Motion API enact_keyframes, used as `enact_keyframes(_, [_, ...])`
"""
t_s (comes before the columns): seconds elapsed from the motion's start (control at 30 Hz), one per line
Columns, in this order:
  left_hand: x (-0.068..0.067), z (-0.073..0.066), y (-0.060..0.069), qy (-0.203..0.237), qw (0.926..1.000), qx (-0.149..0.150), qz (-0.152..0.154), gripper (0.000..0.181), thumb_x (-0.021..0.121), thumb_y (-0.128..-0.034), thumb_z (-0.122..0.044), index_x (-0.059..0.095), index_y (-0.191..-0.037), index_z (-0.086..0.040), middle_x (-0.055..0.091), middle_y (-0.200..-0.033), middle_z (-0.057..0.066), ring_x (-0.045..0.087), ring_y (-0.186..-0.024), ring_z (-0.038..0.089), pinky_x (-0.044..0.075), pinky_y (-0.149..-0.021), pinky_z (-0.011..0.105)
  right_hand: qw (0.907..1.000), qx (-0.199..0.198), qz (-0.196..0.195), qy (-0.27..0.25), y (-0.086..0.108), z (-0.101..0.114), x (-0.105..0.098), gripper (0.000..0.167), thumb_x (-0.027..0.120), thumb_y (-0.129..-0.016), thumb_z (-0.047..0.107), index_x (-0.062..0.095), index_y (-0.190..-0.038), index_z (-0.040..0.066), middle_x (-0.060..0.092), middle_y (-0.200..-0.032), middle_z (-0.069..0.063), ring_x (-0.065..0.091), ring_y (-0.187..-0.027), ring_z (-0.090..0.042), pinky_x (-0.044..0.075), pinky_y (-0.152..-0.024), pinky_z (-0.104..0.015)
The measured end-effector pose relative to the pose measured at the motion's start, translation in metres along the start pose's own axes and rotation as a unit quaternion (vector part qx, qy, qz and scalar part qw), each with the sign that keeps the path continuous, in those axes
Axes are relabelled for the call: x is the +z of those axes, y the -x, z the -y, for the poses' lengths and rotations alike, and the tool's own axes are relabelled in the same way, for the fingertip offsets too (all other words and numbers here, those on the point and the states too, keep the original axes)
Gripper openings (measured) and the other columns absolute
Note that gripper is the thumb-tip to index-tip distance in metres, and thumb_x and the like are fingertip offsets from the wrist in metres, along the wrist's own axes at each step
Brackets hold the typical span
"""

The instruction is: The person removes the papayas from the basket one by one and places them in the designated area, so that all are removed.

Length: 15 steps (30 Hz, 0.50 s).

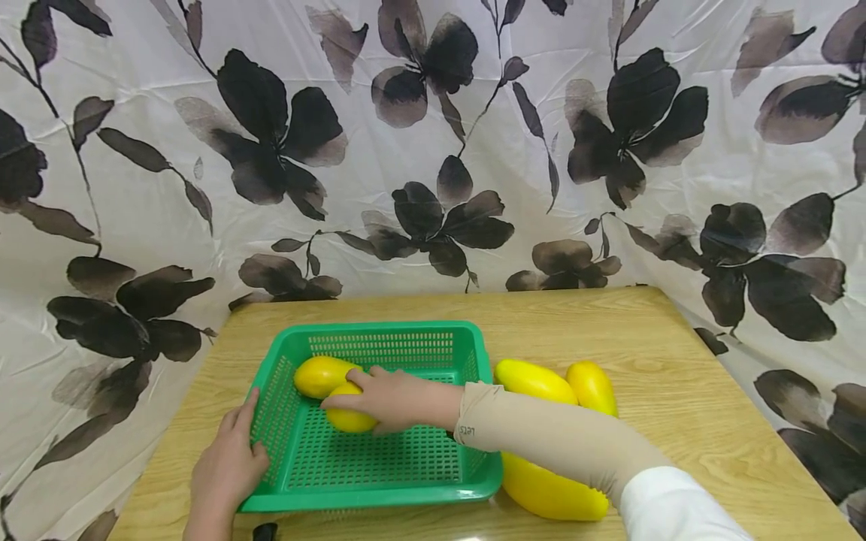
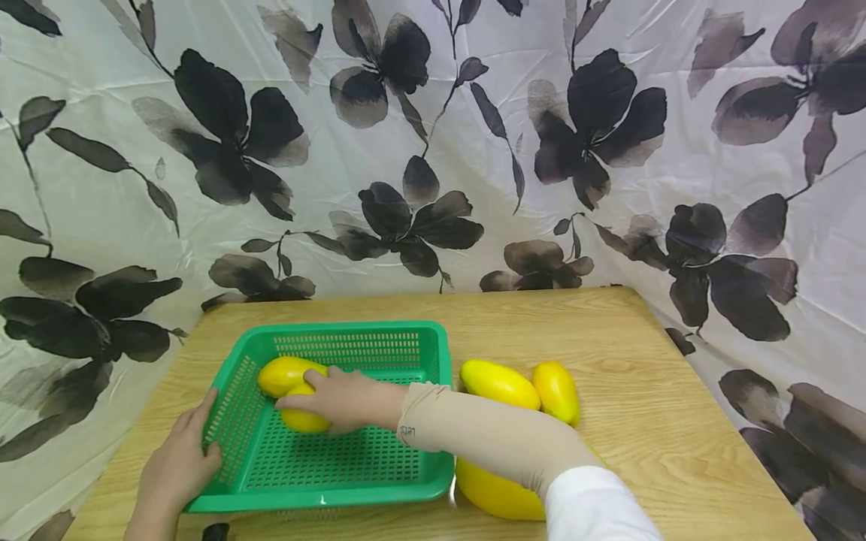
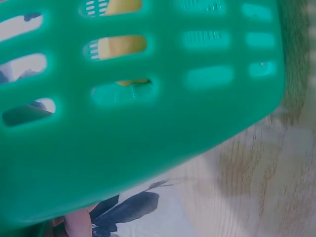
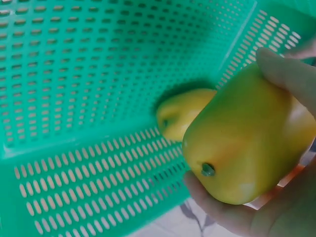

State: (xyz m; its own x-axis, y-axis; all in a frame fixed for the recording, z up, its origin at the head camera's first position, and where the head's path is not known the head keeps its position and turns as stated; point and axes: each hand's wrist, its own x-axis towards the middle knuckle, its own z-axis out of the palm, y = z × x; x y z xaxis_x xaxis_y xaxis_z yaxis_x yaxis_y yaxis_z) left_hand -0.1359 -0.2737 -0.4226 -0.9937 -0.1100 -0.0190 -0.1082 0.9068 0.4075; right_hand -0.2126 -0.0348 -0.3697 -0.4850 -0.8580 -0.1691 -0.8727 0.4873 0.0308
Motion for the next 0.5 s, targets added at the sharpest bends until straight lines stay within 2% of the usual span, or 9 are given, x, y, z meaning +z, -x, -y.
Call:
enact_keyframes(0.23, [0.000,0.001,0.000,0.000,1.0000,0.000,0.000,0.081,0.048,-0.0782,-0.002,0.007,-0.148,-0.008,0.031,-0.131,0.030,0.049,-0.059,0.024,0.036,-0.047,0.033,0.9995,-0.012,-0.020,0.023,0.020,-0.004,-0.013,0.076,0.072,-0.077,0.032,0.029,-0.139,0.039,0.036,-0.132,-0.006,0.048,-0.096,-0.019,0.046,-0.060,-0.025])
enact_keyframes(0.5, [0.001,0.001,0.001,-0.001,1.0000,0.000,-0.008,0.080,0.048,-0.0778,-0.002,0.009,-0.148,-0.008,0.033,-0.131,0.029,0.046,-0.054,0.022,0.034,-0.045,0.032,0.9992,-0.005,-0.038,-0.007,0.052,-0.016,-0.022,0.078,0.075,-0.074,0.027,0.032,-0.138,0.038,0.036,-0.132,-0.005,0.048,-0.099,-0.019,0.048,-0.067,-0.026])
